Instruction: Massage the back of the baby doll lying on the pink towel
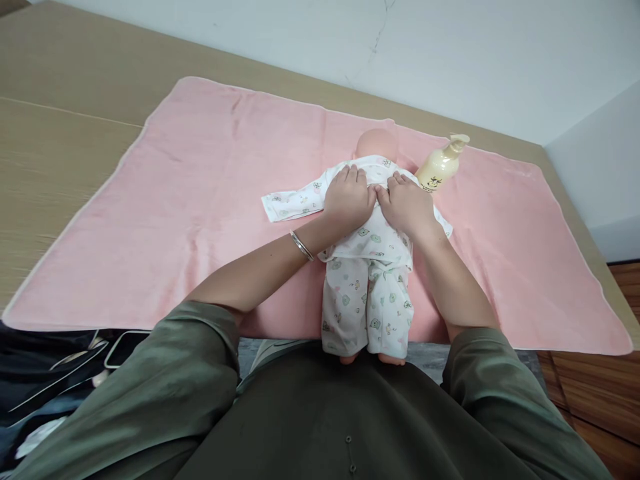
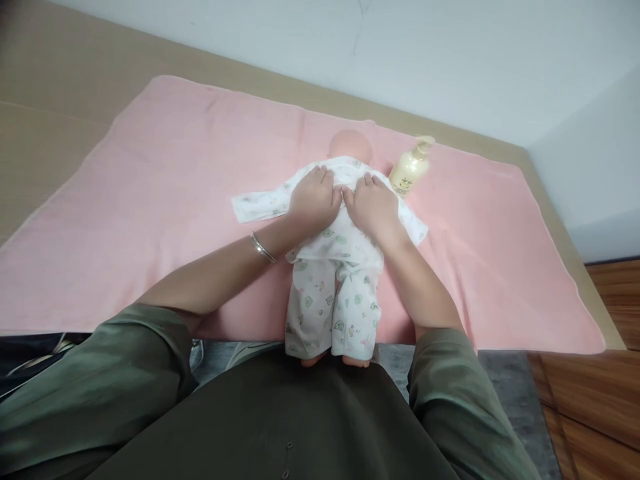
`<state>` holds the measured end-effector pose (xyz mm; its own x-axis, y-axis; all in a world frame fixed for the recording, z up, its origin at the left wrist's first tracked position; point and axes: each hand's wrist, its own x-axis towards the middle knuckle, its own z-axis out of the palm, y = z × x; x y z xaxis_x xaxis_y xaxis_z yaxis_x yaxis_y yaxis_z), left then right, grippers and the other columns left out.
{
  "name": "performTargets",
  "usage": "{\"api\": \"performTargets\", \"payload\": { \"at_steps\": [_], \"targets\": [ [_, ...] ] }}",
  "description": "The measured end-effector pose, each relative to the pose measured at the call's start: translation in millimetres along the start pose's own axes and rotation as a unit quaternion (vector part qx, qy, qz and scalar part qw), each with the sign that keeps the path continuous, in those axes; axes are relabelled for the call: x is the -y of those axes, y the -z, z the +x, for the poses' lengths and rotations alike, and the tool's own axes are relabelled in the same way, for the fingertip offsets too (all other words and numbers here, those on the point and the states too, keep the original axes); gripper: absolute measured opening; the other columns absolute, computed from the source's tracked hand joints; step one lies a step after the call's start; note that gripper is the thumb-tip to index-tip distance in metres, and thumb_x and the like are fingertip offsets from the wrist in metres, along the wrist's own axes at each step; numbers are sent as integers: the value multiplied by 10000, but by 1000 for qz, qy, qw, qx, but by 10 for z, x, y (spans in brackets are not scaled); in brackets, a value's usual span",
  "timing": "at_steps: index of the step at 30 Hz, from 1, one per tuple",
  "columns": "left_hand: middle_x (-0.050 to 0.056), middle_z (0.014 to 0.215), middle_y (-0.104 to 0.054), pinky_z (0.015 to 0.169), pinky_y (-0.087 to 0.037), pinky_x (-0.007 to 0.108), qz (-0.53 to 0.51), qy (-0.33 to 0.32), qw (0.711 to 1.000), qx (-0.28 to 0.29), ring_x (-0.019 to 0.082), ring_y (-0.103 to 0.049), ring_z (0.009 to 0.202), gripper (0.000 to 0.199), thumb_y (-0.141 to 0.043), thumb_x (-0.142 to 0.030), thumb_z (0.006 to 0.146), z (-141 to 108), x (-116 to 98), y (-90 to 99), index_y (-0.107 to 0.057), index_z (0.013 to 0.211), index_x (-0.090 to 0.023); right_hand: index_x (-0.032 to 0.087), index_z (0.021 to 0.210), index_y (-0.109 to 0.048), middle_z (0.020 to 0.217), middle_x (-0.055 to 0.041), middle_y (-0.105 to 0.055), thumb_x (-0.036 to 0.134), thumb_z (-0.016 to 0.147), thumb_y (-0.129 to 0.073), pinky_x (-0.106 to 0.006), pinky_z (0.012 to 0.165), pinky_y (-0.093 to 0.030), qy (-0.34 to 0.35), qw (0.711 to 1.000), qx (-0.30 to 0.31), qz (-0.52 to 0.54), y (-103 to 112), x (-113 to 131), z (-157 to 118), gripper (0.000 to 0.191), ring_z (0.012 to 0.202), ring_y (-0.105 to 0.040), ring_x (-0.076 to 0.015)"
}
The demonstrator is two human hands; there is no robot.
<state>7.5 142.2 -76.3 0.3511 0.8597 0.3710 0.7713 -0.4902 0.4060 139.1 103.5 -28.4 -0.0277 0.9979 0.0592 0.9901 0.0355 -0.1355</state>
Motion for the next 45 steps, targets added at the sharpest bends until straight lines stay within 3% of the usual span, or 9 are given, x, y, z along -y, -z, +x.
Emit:
{"api": "performTargets", "payload": {
  "at_steps": [13,22,27,34,38,41,45],
  "targets": [
    [272,1402,-556,1200,-365,500,16,0,1000,-7,362,-497,1370,495,-380,-308,970,8,17,-30,-545,1301,22,22,1382,-525,1513,-213,-464,403,1043,-273,-512,1153,-377,0,1000,0,3,-18,-5,4,569,1435,-405,-337],
    [278,1371,-581,1144,-416,496,43,0,999,7,384,-522,1339,521,-316,-285,989,-33,-78,47,-564,1302,50,0,1496,-380,1595,-204,-333,431,1021,-304,-507,1232,-280,-2,999,22,41,-90,-107,94,646,1500,-297,-348],
    [246,1404,-565,1212,-352,477,14,17,999,31,359,-483,1379,512,-379,-283,967,25,-22,87,-547,1335,31,-22,1537,-276,1631,-207,-240,371,1002,-319,-492,1265,-205,1,998,26,64,-145,-87,152,665,1530,-213,-350],
    [247,1524,-437,1265,-263,496,-15,14,996,86,343,-379,1464,598,-411,-354,969,142,158,67,-439,1437,18,-89,1468,-363,1529,-282,-403,226,985,-288,-517,1241,-265,-24,998,-21,50,-149,203,-52,581,1480,-333,-368],
    [269,1471,-490,1238,-303,514,3,1,999,48,361,-421,1432,556,-376,-331,987,51,54,45,-477,1397,31,-6,1439,-445,1520,-224,-450,236,974,-300,-533,1222,-297,-6,995,-30,92,-174,83,36,543,1469,-362,-349],
    [269,1438,-524,1223,-328,505,2,-18,1000,16,351,-460,1408,507,-313,-280,1007,-33,-55,39,-517,1355,27,61,1450,-446,1566,-177,-401,303,971,-327,-557,1234,-261,-2,991,-32,127,-227,-77,186,550,1494,-321,-330],
    [223,1485,-496,1252,-298,468,-28,-4,999,44,319,-417,1445,473,-342,-217,980,-3,-42,48,-527,1364,-10,7,1480,-384,1576,-208,-369,328,977,-298,-561,1248,-219,1,994,-18,108,-222,-77,183,602,1509,-285,-336]
  ]
}}
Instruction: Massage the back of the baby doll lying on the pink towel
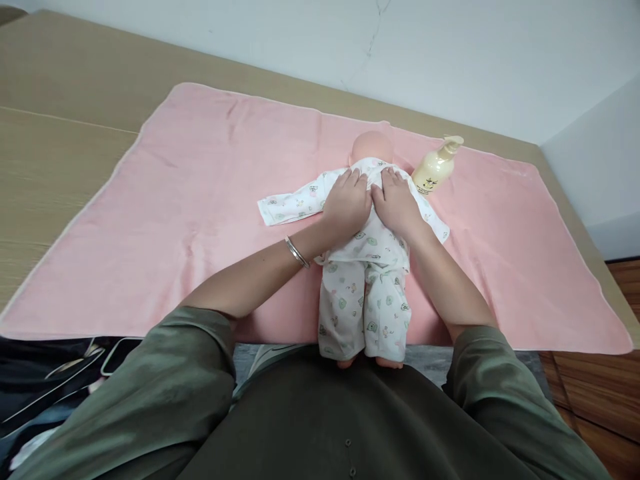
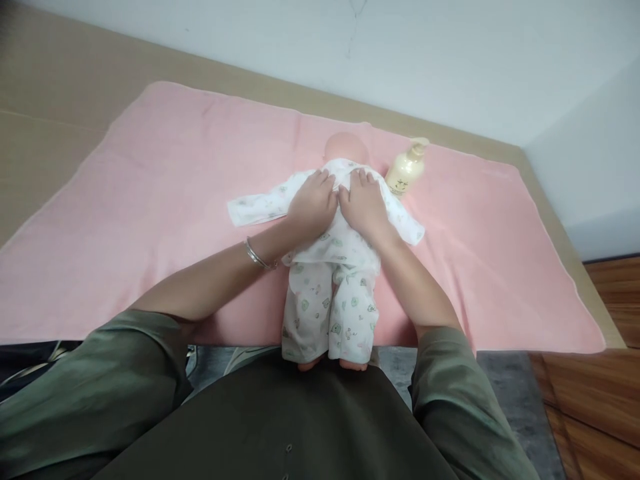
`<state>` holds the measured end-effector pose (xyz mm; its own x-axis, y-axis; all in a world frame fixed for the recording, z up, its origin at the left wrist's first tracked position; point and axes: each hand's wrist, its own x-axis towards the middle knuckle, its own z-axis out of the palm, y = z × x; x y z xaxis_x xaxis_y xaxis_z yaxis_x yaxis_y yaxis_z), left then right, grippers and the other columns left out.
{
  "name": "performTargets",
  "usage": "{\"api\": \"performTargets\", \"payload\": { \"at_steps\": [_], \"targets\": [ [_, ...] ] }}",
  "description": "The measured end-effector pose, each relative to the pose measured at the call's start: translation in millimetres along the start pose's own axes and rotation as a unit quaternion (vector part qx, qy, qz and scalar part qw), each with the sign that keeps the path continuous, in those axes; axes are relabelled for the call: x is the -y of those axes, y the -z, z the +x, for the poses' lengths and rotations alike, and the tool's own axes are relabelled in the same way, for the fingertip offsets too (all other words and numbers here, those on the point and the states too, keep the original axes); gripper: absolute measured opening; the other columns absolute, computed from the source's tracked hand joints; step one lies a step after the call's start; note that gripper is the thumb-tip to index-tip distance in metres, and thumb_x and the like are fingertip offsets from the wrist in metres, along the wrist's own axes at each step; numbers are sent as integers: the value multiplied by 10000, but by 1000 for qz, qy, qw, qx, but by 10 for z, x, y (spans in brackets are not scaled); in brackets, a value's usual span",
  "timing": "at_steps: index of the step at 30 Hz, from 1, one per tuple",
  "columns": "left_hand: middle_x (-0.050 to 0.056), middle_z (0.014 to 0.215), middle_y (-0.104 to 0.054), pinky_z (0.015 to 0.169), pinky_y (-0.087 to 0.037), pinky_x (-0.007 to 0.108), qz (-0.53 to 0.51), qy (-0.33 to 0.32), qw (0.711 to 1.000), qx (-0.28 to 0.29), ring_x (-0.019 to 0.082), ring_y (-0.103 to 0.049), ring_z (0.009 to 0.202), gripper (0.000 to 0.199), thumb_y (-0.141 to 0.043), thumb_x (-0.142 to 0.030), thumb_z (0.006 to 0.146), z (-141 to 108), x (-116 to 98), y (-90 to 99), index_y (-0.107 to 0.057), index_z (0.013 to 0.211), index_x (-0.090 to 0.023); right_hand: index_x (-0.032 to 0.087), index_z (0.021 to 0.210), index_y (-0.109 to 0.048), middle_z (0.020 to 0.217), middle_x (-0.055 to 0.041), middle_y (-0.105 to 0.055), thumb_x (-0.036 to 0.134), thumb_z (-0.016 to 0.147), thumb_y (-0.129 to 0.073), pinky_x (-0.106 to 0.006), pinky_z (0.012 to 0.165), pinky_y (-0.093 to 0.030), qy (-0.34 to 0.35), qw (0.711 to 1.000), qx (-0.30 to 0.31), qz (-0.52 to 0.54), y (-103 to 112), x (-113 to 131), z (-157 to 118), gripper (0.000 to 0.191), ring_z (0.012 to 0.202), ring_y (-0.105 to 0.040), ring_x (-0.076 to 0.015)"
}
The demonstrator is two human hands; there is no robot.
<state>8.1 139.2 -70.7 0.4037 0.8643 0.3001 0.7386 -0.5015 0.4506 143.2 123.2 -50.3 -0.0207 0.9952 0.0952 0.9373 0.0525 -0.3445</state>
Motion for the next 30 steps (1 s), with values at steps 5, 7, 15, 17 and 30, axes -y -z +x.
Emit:
{"api": "performTargets", "payload": {
  "at_steps": [5,7,15,17,30],
  "targets": [
    [187,1569,-398,1278,-230,500,-49,18,998,37,313,-320,1501,539,-410,-296,969,128,146,10,-439,1454,-64,-57,1471,-377,1553,-243,-388,260,958,-309,-531,1243,-261,2,999,32,-17,95,210,-192,607,1494,-316,-346],
    [206,1562,-401,1272,-231,515,-36,21,999,30,327,-328,1495,540,-389,-295,977,111,118,-2,-433,1452,-42,-48,1480,-375,1564,-230,-378,231,948,-311,-505,1249,-263,0,999,35,-8,114,207,-179,604,1500,-307,-333],
    [189,1548,-430,1264,-245,522,-29,34,999,-4,328,-337,1489,519,-391,-243,944,6,-25,-28,-470,1420,-54,-10,1519,-321,1616,-194,-293,309,973,-292,-496,1274,-185,4,1000,28,13,33,-6,39,633,1531,-230,-309],
    [162,1563,-418,1278,-221,515,-49,48,997,18,314,-318,1501,548,-428,-251,916,66,53,-13,-465,1436,-84,-34,1509,-329,1596,-218,-325,258,963,-287,-512,1263,-208,2,1000,16,-15,17,66,-24,620,1518,-257,-332],
    [121,1481,-532,1261,-275,498,-56,20,998,-36,282,-442,1419,498,-420,-300,909,113,199,-127,-540,1368,-148,86,1489,-417,1580,-130,-394,268,942,-317,-546,1235,-256,0,999,-40,21,-83,-19,29,586,1498,-309,-314]
  ]
}}
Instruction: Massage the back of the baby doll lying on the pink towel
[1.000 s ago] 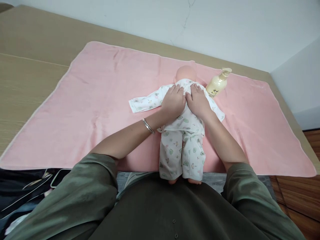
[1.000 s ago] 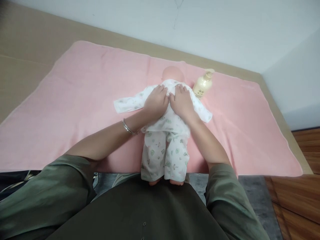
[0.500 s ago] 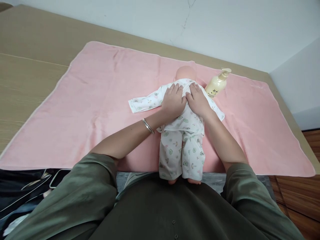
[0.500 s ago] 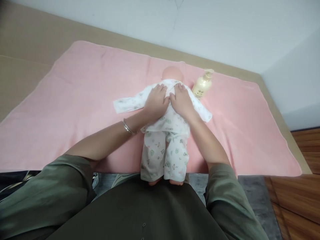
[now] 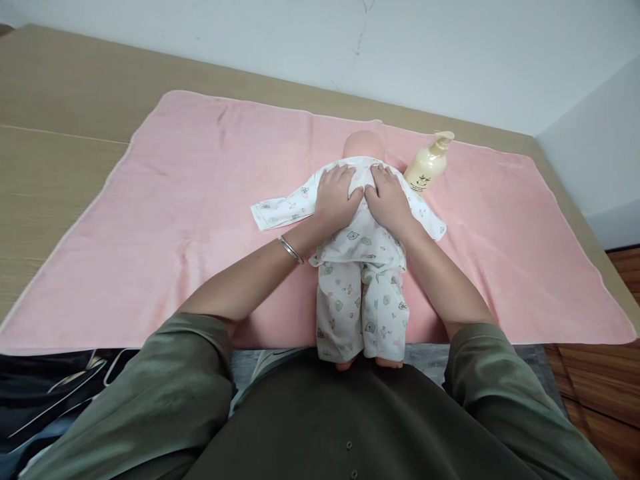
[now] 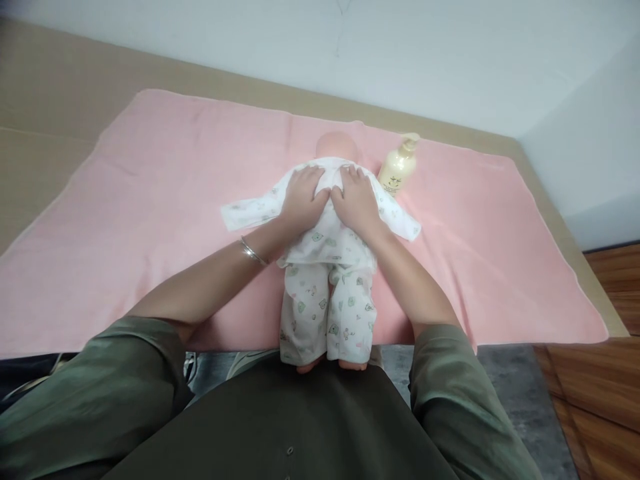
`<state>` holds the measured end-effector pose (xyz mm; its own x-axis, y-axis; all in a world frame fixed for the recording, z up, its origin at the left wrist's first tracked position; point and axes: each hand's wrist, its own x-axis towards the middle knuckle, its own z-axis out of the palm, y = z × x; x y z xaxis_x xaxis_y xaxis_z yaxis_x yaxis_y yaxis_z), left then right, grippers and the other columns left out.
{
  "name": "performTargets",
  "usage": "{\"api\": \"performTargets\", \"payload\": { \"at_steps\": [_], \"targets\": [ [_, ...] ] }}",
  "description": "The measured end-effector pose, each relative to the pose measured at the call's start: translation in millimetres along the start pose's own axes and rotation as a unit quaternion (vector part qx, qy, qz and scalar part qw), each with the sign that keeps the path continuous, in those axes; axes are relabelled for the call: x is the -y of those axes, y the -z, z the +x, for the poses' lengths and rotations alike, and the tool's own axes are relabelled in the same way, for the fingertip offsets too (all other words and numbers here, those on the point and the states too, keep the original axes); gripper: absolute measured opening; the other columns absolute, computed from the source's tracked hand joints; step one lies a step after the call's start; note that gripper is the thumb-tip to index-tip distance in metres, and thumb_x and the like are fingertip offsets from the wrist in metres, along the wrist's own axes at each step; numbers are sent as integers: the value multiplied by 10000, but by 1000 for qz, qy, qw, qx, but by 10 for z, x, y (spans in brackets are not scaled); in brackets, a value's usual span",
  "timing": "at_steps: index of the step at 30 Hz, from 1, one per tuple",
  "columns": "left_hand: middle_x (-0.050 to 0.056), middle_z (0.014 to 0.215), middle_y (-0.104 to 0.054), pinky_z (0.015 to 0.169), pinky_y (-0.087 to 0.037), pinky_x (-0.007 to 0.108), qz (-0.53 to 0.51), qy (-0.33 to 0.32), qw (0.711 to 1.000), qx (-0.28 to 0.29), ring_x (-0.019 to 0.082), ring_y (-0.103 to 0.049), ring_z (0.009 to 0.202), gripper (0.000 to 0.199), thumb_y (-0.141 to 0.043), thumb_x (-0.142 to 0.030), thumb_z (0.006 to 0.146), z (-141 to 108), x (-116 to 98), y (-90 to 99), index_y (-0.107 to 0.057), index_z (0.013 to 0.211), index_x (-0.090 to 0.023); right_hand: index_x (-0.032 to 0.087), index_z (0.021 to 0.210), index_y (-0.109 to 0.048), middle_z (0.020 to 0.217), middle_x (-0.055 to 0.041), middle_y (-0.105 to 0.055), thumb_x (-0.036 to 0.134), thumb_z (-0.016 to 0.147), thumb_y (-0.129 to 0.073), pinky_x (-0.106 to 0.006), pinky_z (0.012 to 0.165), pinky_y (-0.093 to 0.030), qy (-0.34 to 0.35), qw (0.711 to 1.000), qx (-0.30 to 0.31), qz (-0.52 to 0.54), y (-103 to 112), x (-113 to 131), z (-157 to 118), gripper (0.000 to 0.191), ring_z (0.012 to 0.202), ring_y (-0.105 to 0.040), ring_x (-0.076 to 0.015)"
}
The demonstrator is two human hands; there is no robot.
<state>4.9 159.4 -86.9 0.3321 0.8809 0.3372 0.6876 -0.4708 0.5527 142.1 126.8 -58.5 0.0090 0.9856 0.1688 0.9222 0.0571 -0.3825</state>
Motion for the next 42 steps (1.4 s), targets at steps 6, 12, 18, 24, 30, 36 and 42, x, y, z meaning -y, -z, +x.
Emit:
{"api": "performTargets", "payload": {
  "at_steps": [6,12,18,24,30,36,42],
  "targets": [
    [135,1480,-530,1263,-275,485,12,2,1000,3,279,-440,1419,510,-413,-284,911,-2,-8,8,-534,1377,-114,54,1487,-405,1575,-163,-391,260,950,-313,-528,1243,-235,0,1000,0,-16,-27,15,-10,582,1499,-304,-315],
    [115,1470,-544,1258,-284,474,8,0,1000,-3,275,-450,1413,492,-415,-292,913,-13,-34,37,-549,1361,-139,32,1487,-403,1566,-174,-401,254,944,-308,-531,1250,-218,3,1000,-3,-15,-22,19,-9,594,1493,-312,-324],
    [122,1469,-544,1256,-282,487,-1,-6,1000,-4,276,-451,1411,499,-410,-305,910,-17,-18,32,-550,1361,-143,65,1488,-406,1568,-154,-404,259,941,-305,-533,1249,-221,3,1000,-8,-14,-35,7,-8,589,1492,-320,-306],
    [121,1469,-545,1257,-281,483,1,-3,1000,-13,276,-453,1409,504,-412,-303,908,-14,-1,-3,-549,1365,-137,64,1485,-411,1560,-152,-416,261,944,-303,-525,1254,-213,1,1000,-6,-15,-32,13,-13,586,1494,-318,-298],
    [113,1466,-549,1253,-287,487,4,-9,1000,-6,274,-455,1408,495,-413,-304,916,-18,-16,29,-547,1367,-149,59,1489,-405,1570,-159,-401,265,943,-301,-538,1247,-225,4,1000,-5,-16,-21,17,-14,593,1493,-319,-307],
    [109,1457,-556,1248,-303,483,13,-13,1000,-14,271,-467,1398,479,-422,-299,922,-14,9,1,-553,1362,-160,66,1489,-407,1571,-153,-402,262,941,-305,-546,1245,-226,3,1000,-6,-18,-37,5,-1,592,1494,-319,-308],
    [119,1458,-556,1249,-303,473,21,-3,1000,-22,277,-462,1403,488,-415,-305,926,-27,-13,-13,-553,1366,-145,32,1502,-376,1588,-182,-361,266,944,-349,-518,1255,-208,8,999,27,-19,27,1,14,605,1501,-308,-311]
  ]
}}
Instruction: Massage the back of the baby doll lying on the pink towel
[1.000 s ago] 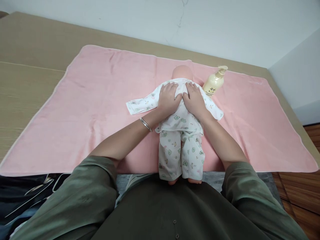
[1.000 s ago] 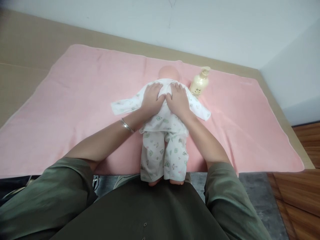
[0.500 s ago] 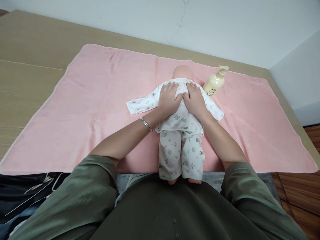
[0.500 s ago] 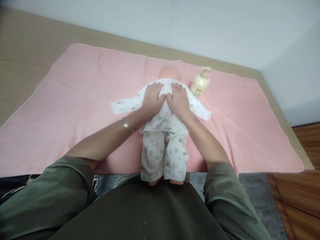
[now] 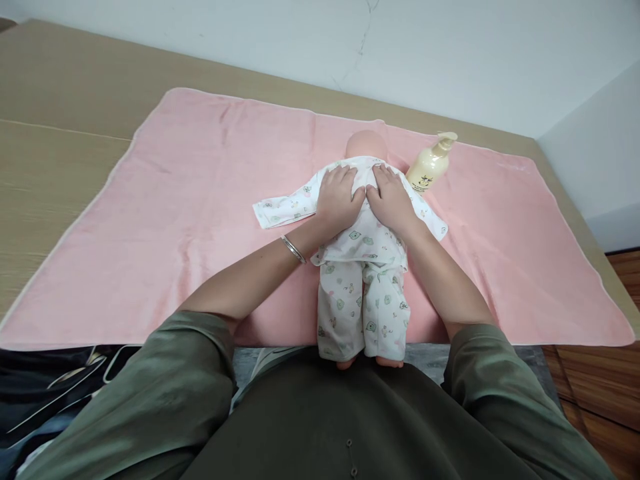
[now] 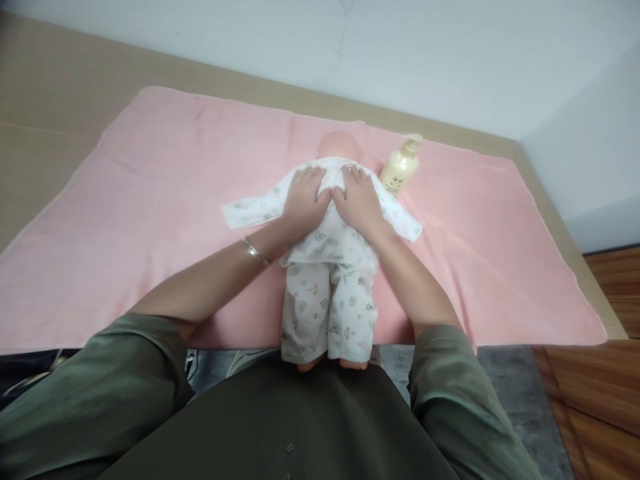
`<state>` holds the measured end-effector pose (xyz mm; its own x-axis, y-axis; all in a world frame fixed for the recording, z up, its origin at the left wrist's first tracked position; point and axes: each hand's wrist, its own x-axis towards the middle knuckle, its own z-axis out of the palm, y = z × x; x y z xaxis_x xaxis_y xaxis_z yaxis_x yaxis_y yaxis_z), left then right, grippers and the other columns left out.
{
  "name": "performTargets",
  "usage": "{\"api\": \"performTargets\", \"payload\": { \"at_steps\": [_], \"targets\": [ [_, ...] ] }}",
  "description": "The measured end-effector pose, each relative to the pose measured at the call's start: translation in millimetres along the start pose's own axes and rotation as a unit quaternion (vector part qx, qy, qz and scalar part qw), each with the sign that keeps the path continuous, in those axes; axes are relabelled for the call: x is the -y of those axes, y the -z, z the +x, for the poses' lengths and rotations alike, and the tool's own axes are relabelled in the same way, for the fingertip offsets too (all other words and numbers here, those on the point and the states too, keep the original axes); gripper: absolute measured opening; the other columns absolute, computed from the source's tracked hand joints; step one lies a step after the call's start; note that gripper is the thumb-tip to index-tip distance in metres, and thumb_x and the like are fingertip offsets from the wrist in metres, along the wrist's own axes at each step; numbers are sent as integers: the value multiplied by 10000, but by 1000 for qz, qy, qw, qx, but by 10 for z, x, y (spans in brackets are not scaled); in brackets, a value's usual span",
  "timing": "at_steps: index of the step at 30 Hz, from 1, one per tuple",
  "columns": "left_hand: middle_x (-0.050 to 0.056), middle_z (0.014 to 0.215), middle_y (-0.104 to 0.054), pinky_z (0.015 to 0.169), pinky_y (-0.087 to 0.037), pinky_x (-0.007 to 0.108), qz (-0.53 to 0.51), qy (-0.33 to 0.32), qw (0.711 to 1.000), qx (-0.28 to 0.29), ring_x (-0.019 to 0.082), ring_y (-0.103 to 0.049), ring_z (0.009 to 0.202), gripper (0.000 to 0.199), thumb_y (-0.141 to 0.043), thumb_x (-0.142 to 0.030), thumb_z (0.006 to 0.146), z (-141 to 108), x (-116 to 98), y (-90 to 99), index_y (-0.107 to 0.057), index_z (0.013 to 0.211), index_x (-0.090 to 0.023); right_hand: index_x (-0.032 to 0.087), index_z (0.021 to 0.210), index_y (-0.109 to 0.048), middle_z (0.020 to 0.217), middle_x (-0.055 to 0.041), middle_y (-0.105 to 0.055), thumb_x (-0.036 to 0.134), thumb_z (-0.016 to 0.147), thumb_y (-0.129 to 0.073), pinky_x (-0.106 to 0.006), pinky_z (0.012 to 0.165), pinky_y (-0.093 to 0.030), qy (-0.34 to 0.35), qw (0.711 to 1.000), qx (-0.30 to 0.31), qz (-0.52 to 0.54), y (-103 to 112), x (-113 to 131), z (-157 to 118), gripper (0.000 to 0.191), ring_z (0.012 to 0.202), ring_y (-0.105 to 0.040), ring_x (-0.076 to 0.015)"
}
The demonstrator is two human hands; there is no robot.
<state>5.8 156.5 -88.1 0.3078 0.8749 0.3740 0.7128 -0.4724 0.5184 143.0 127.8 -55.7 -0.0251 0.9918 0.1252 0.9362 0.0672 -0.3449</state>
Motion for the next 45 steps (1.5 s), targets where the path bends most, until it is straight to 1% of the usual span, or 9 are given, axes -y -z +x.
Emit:
{"api": "performTargets", "payload": {
  "at_steps": [5,13,16,20,25,30,33,37,45],
  "targets": [
    [155,1466,-540,1248,-299,486,-4,10,1000,22,297,-448,1413,515,-412,-317,922,3,-18,42,-539,1371,-101,17,1460,-421,1536,-204,-433,255,962,-342,-524,1222,-277,0,1000,-14,-26,42,73,-60,558,1457,-373,-340],
    [186,1443,-543,1237,-314,493,18,-6,998,54,322,-447,1404,512,-459,-332,917,47,-9,115,-527,1358,-80,37,1138,-624,1141,-227,-670,226,990,-288,-459,1001,-485,-20,996,-17,-89,147,285,-264,413,1165,-596,-345],
    [216,1411,-561,1223,-329,502,49,-5,998,50,334,-468,1387,472,-400,-317,955,-23,-115,150,-562,1304,-42,50,1272,-577,1312,-212,-620,256,989,-321,-473,1081,-444,-20,999,3,-38,156,163,-163,434,1293,-533,-332],
    [240,1335,-610,1184,-376,495,73,-32,997,19,341,-530,1325,441,-324,-264,984,-122,-233,168,-618,1204,-18,1,1490,-370,1571,-190,-387,343,1007,-340,-468,1242,-251,-13,1000,23,7,118,16,-30,592,1493,-307,-332],
    [218,1423,-557,1209,-364,484,59,-2,996,60,331,-482,1381,457,-402,-283,967,-40,-181,207,-568,1303,-21,-66,1345,-517,1435,-274,-519,269,1019,-291,-475,1187,-341,-29,996,12,-78,163,225,-204,519,1414,-432,-356],
    [270,1492,-463,1238,-303,508,70,11,994,84,372,-398,1442,556,-425,-329,962,20,-136,217,-492,1370,43,32,1138,-650,1210,-242,-665,257,1003,-319,-484,1008,-498,-26,993,28,-116,272,325,-330,422,1193,-612,-352],
    [299,1425,-519,1201,-345,525,82,-5,995,49,392,-458,1389,516,-368,-306,977,-85,-215,198,-549,1289,62,27,1235,-603,1350,-242,-594,307,1009,-311,-518,1082,-448,-14,997,39,-62,241,164,-193,464,1312,-529,-363],
    [292,1414,-533,1219,-325,498,74,-42,996,36,370,-464,1391,519,-300,-245,977,-205,-304,188,-537,1303,82,-7,1475,-372,1599,-220,-317,325,1001,-332,-507,1251,-230,-9,999,40,0,128,-4,-18,580,1516,-255,-336],
    [194,1551,-425,1274,-235,505,-15,15,994,103,330,-349,1480,575,-413,-292,934,70,-39,181,-450,1448,-38,-77,1339,-499,1350,-303,-564,207,993,-264,-527,1129,-389,14,995,-20,-98,66,281,-268,506,1326,-507,-384]
  ]
}}
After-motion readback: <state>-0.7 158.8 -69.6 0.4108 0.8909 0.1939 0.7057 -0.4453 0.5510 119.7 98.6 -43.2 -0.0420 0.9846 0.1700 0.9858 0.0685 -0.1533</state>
